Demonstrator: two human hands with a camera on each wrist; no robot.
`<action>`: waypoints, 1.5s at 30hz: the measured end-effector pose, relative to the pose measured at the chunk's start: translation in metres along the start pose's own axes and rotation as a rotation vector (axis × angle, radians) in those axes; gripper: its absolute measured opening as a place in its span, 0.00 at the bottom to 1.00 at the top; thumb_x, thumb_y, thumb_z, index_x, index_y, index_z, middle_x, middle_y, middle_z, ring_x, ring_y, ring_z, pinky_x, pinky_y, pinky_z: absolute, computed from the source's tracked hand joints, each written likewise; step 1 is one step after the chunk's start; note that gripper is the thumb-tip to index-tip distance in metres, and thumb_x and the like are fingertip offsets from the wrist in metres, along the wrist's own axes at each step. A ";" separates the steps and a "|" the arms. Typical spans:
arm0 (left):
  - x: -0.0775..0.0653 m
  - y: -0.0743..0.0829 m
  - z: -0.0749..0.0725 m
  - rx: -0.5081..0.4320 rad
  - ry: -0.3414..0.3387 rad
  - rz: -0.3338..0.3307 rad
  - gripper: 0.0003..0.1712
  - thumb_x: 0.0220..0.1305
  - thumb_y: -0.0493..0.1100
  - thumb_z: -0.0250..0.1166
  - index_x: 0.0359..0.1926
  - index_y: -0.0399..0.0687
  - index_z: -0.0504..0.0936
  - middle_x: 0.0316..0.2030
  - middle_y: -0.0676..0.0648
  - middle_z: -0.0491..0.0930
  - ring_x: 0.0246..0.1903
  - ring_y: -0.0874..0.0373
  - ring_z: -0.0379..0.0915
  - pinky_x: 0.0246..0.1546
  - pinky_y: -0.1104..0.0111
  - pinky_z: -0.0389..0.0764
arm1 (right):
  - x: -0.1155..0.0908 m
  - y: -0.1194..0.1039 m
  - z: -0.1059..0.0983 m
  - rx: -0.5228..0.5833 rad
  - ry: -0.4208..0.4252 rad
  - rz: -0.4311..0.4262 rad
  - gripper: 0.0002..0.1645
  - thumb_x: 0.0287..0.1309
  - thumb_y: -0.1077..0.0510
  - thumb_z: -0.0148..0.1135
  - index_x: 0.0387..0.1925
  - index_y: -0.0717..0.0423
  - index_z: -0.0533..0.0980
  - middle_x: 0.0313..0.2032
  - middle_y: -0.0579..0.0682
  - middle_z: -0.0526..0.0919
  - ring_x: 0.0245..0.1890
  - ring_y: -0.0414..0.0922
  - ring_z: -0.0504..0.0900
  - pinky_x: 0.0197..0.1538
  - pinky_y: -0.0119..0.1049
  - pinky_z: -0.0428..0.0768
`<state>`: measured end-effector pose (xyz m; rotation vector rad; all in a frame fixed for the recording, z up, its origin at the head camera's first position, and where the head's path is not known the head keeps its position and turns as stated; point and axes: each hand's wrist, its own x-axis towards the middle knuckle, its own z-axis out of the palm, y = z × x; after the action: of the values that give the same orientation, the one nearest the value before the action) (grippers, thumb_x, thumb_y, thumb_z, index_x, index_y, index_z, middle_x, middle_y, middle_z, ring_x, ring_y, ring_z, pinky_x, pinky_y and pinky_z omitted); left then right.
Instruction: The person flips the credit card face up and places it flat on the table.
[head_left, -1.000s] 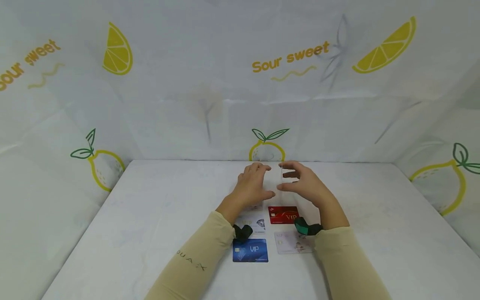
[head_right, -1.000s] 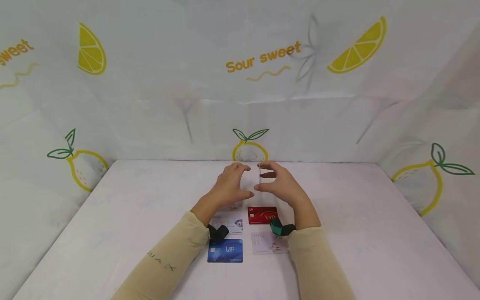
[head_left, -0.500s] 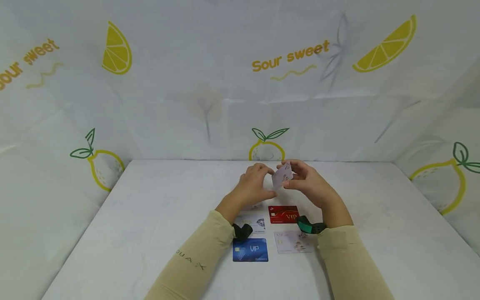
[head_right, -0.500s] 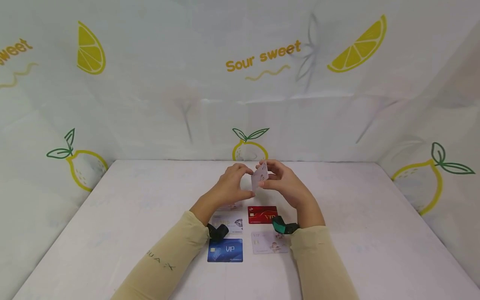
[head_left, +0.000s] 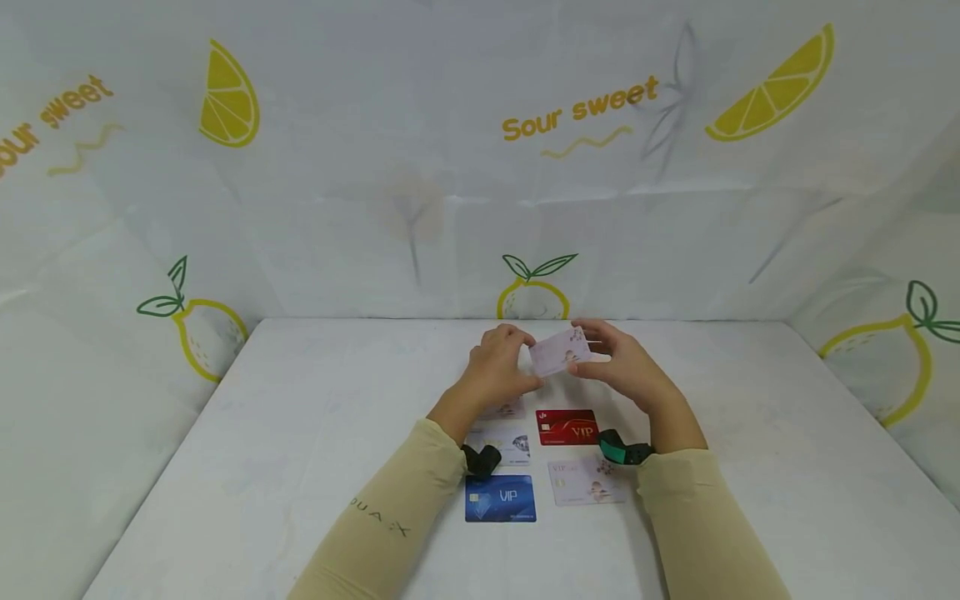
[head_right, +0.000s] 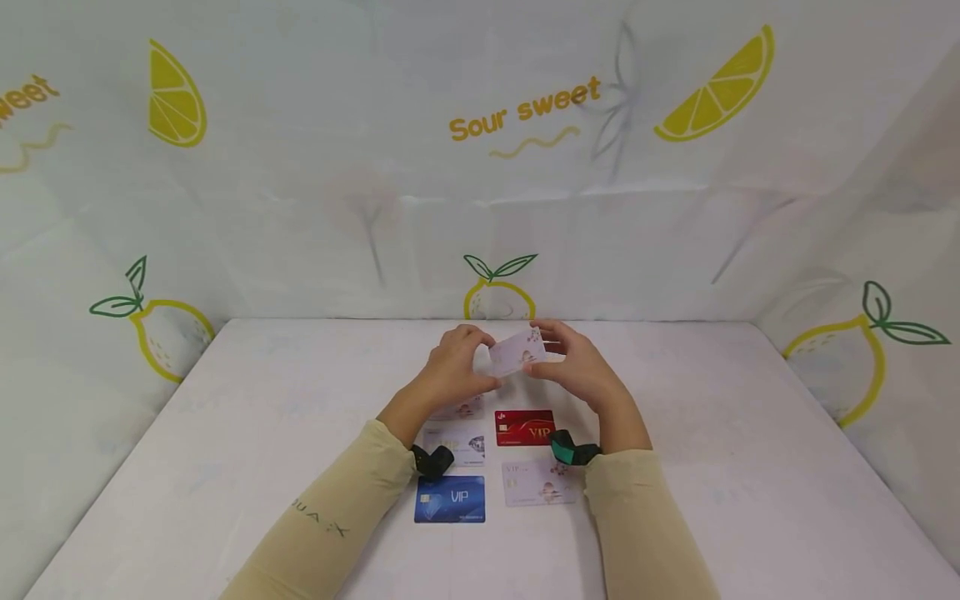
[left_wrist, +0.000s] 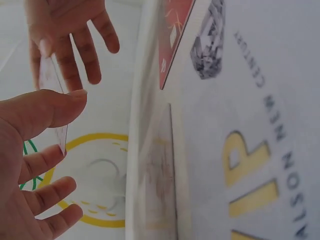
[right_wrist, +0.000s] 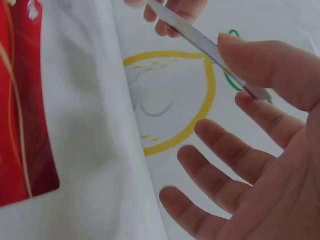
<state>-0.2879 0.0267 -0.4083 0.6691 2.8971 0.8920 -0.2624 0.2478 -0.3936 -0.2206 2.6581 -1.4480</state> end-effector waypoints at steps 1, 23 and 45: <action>0.000 -0.001 0.001 0.011 -0.003 -0.004 0.31 0.54 0.54 0.74 0.58 0.54 0.75 0.63 0.49 0.68 0.66 0.49 0.58 0.63 0.50 0.65 | 0.001 0.001 0.001 -0.038 0.004 0.012 0.43 0.56 0.49 0.70 0.71 0.46 0.62 0.68 0.59 0.67 0.70 0.63 0.62 0.62 0.69 0.64; 0.000 -0.020 0.018 0.194 -0.170 -0.077 0.32 0.60 0.59 0.68 0.63 0.55 0.75 0.65 0.48 0.67 0.68 0.50 0.58 0.69 0.51 0.58 | 0.010 0.017 0.027 -0.421 -0.015 0.234 0.45 0.51 0.42 0.72 0.69 0.49 0.67 0.70 0.65 0.62 0.70 0.67 0.58 0.63 0.68 0.63; -0.002 -0.020 0.018 0.244 -0.177 -0.065 0.32 0.62 0.59 0.65 0.66 0.58 0.73 0.68 0.46 0.64 0.70 0.48 0.56 0.68 0.49 0.58 | 0.012 0.016 0.031 -0.537 0.007 0.226 0.42 0.52 0.44 0.71 0.65 0.56 0.71 0.68 0.65 0.65 0.67 0.68 0.63 0.61 0.68 0.66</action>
<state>-0.2911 0.0204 -0.4345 0.6276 2.8717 0.4499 -0.2700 0.2290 -0.4244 0.0457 2.9039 -0.6550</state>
